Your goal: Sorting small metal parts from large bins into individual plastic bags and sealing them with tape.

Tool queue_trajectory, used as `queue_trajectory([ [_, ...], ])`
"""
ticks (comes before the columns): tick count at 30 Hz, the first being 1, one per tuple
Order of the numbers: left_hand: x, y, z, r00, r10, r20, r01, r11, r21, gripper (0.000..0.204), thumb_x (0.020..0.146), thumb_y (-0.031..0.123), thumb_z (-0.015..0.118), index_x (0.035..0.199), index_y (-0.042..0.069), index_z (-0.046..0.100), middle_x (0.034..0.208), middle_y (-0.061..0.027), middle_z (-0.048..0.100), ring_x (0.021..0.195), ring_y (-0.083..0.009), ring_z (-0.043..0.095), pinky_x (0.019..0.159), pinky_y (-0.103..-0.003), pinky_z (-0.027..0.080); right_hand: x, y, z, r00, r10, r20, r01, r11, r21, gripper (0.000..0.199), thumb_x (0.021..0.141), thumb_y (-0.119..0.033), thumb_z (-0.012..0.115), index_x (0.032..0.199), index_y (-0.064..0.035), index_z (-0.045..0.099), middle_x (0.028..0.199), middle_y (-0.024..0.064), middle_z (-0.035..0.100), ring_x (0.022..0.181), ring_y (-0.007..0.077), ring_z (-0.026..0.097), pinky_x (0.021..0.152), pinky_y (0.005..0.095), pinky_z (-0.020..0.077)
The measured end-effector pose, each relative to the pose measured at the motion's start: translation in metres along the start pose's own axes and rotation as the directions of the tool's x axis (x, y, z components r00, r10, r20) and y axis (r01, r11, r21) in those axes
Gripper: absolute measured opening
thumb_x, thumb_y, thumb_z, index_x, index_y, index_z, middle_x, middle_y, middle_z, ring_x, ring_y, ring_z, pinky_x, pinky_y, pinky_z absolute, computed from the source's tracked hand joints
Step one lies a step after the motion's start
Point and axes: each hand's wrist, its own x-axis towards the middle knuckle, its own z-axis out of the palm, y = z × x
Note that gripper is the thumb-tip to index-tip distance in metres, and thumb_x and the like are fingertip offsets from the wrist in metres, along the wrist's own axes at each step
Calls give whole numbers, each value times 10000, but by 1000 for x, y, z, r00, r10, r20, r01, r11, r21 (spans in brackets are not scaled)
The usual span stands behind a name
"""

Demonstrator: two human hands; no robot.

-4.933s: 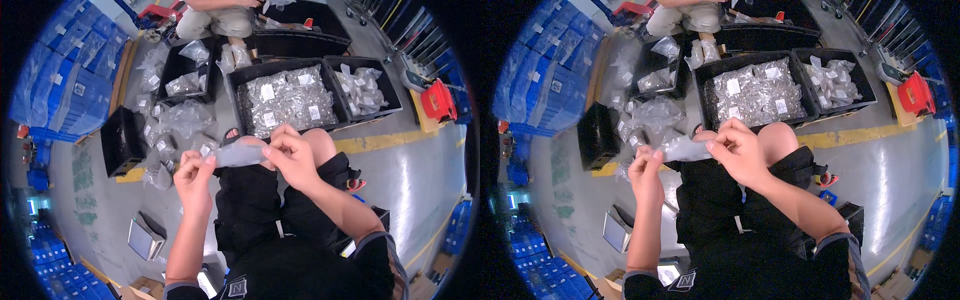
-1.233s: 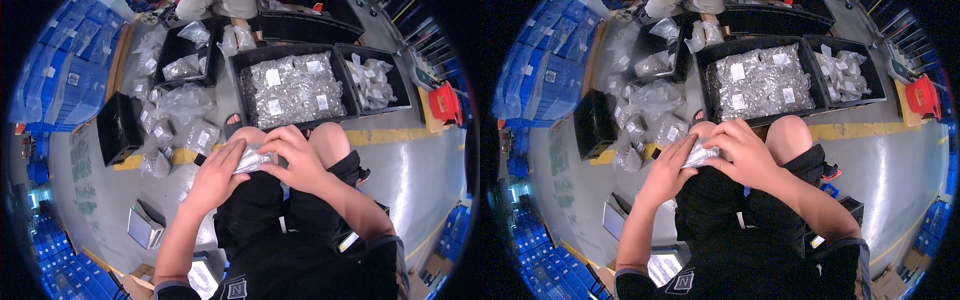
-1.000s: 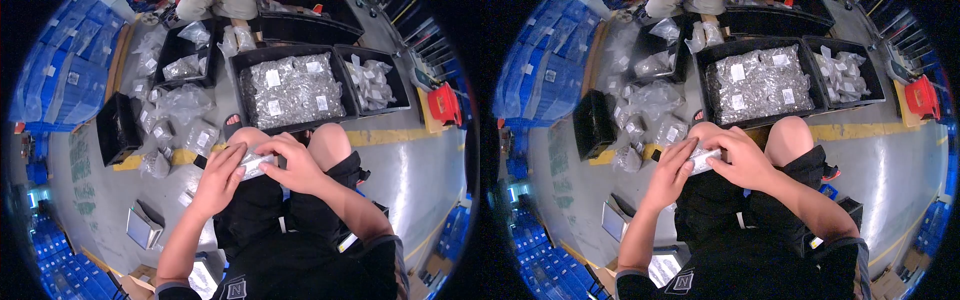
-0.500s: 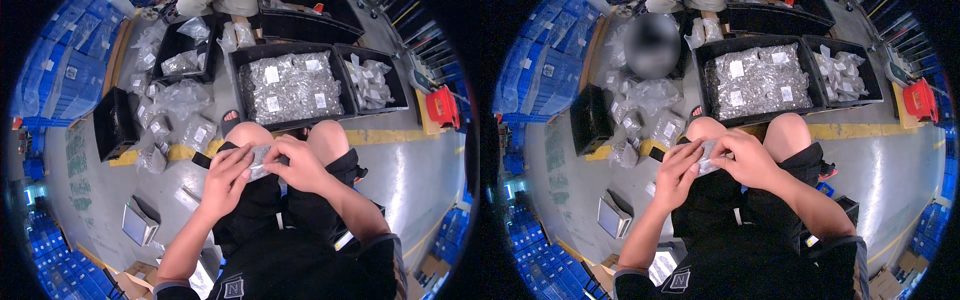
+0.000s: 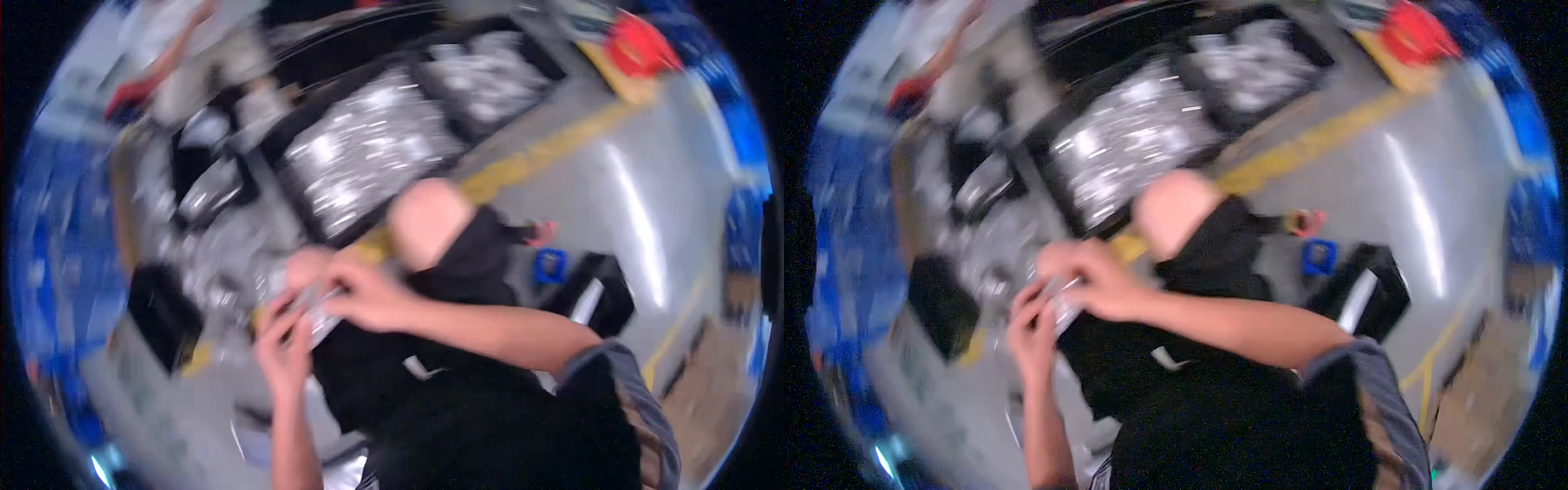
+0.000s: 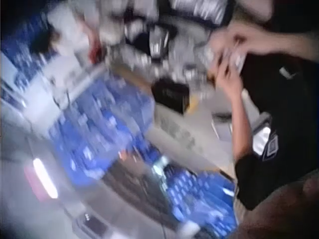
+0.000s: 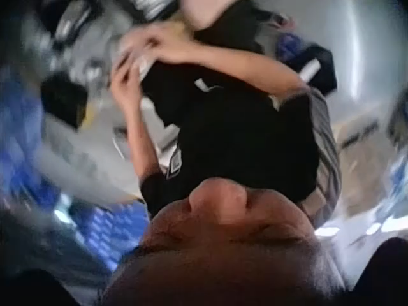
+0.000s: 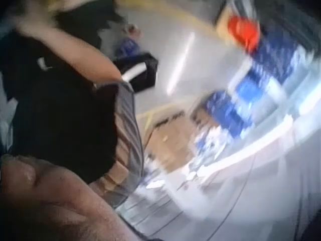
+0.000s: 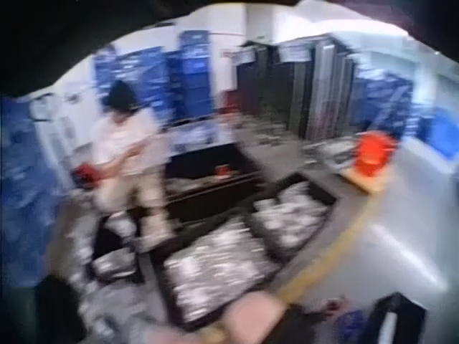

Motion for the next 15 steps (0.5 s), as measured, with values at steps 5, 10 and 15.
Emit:
queue_trajectory([
  [5,-3,-1,-15,996,-26,89,29,999,-32,222,837,5,634,1053,-48,651,1188,-141,555,1121,-255,537,969,-345,415,-17,-23,-18,977,183,-110,-160,968,191,157,799,-119,689,915,-42,616,913,88,558,854,203,568,768,352,466],
  [10,-8,-3,-7,999,-46,22,46,999,19,230,889,70,612,1068,-72,632,1214,-146,526,1095,-250,526,954,-346,404,-98,-9,-158,785,43,-618,-76,997,-28,200,860,-54,597,1057,-32,575,983,63,610,910,153,587,829,312,473],
  [15,-19,16,3,977,-99,-190,106,994,30,271,949,107,549,1132,-85,606,1282,-146,519,1128,-235,517,993,-350,382,-276,238,-308,-55,408,-911,-659,671,340,477,816,-229,674,1212,10,560,956,105,648,834,180,617,722,303,492],
])
